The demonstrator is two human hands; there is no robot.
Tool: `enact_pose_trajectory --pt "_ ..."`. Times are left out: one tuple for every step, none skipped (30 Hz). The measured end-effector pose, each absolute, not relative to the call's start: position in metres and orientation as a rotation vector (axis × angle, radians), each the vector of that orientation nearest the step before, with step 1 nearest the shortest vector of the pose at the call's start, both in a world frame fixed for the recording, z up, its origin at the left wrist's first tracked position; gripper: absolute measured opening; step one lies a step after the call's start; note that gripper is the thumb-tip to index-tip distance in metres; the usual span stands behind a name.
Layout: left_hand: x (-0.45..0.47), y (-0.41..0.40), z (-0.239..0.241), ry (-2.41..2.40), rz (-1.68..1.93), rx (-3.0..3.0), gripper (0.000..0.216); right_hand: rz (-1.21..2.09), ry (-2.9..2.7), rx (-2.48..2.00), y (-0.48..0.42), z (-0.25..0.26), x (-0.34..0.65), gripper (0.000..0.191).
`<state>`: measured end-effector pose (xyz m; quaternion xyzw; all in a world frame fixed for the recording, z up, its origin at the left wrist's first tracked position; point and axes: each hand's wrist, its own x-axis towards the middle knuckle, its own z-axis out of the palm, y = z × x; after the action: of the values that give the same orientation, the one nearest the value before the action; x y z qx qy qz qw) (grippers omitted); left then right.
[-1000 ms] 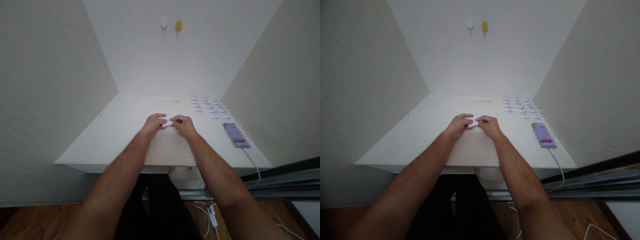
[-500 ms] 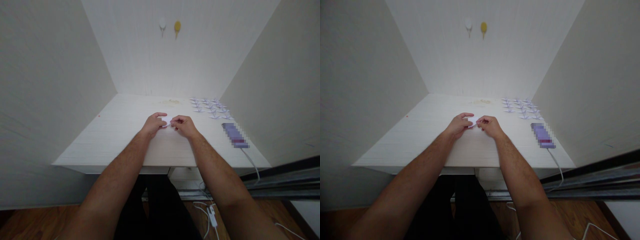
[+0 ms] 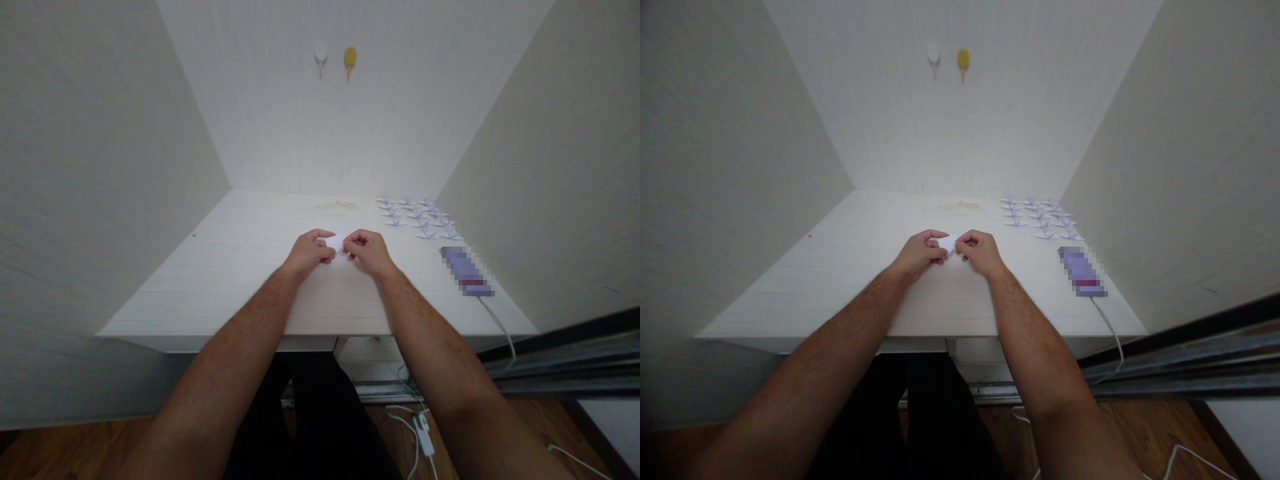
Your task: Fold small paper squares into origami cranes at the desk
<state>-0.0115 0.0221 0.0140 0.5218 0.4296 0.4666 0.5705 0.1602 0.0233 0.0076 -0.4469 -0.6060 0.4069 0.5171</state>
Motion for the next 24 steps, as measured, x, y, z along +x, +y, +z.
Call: enact_pose_trajectory --pt "-0.0114 0.0221 0.0141 1.008 1.097 1.228 0.048 0.975 -1.453 -1.075 0.0235 0.0076 0.1603 0.019" --pt "-0.0112 0.0219 0.0142 1.004 1.102 1.228 0.047 0.974 -1.45 -1.077 0.0235 0.0076 0.1603 0.019" --pt "-0.0111 0.0216 0.0145 0.999 1.109 1.232 0.047 0.972 -1.444 -1.078 0.0235 0.0078 0.1602 0.019" --pt "-0.011 0.0214 0.0148 0.996 1.116 1.24 0.046 0.969 -1.436 -1.078 0.0234 0.0081 0.1601 0.018" --pt "-0.0108 0.0212 0.015 0.996 1.123 1.253 0.045 0.965 -1.425 -1.079 0.0233 0.0084 0.1599 0.017" --pt "-0.0107 0.0211 0.0151 0.998 1.127 1.268 0.044 0.961 -1.416 -1.079 0.0231 0.0087 0.1596 0.016" --pt "-0.0106 0.0211 0.0152 1.002 1.127 1.284 0.044 0.956 -1.407 -1.08 0.023 0.0089 0.1594 0.016" --pt "-0.0105 0.0213 0.0151 1.008 1.129 1.297 0.043 0.951 -1.403 -1.083 0.023 0.009 0.1591 0.015" --pt "-0.0104 0.0215 0.015 1.014 1.129 1.305 0.043 0.946 -1.402 -1.087 0.0231 0.0089 0.159 0.015" --pt "-0.0103 0.0218 0.0149 1.019 1.13 1.31 0.043 0.939 -1.403 -1.093 0.0233 0.0086 0.1589 0.014" --pt "-0.0102 0.0221 0.0146 1.024 1.13 1.313 0.043 0.928 -1.404 -1.099 0.0237 0.0083 0.1589 0.014" --pt "-0.0101 0.0223 0.0144 1.025 1.129 1.317 0.043 0.914 -1.403 -1.107 0.024 0.0079 0.159 0.014" --pt "-0.0101 0.0226 0.014 1.024 1.128 1.321 0.043 0.897 -1.4 -1.118 0.0244 0.0075 0.159 0.013" --pt "-0.0101 0.0228 0.0137 1.022 1.127 1.326 0.043 0.881 -1.399 -1.129 0.0247 0.0073 0.1591 0.013" --pt "-0.0101 0.023 0.0133 1.019 1.126 1.331 0.043 0.867 -1.398 -1.14 0.0249 0.0073 0.159 0.013" --pt "-0.0102 0.0231 0.0131 1.017 1.126 1.337 0.043 0.857 -1.397 -1.151 0.0249 0.0075 0.1589 0.013" --pt "-0.0102 0.0232 0.0129 1.014 1.125 1.343 0.044 0.849 -1.394 -1.16 0.0247 0.0078 0.1587 0.012" --pt "-0.0103 0.0233 0.0129 1.012 1.123 1.348 0.044 0.842 -1.39 -1.167 0.0245 0.0082 0.1584 0.012" --pt "-0.0103 0.0233 0.0131 1.011 1.121 1.352 0.045 0.835 -1.386 -1.17 0.0242 0.0086 0.158 0.012" --pt "-0.0103 0.0233 0.0133 1.009 1.118 1.355 0.045 0.826 -1.384 -1.173 0.0238 0.0091 0.1576 0.012" --pt "-0.0101 0.0233 0.0137 1.008 1.117 1.355 0.045 0.815 -1.383 -1.176 0.0234 0.0094 0.1572 0.012" --pt "-0.01 0.0232 0.014 1.008 1.118 1.354 0.045 0.804 -1.386 -1.18 0.023 0.0097 0.1568 0.011" --pt "-0.0098 0.0232 0.0141 1.009 1.119 1.353 0.046 0.793 -1.39 -1.185 0.0226 0.0099 0.1564 0.011" --pt "-0.0095 0.0233 0.0142 1.01 1.119 1.354 0.046 0.782 -1.391 -1.192 0.0223 0.01 0.1561 0.011"
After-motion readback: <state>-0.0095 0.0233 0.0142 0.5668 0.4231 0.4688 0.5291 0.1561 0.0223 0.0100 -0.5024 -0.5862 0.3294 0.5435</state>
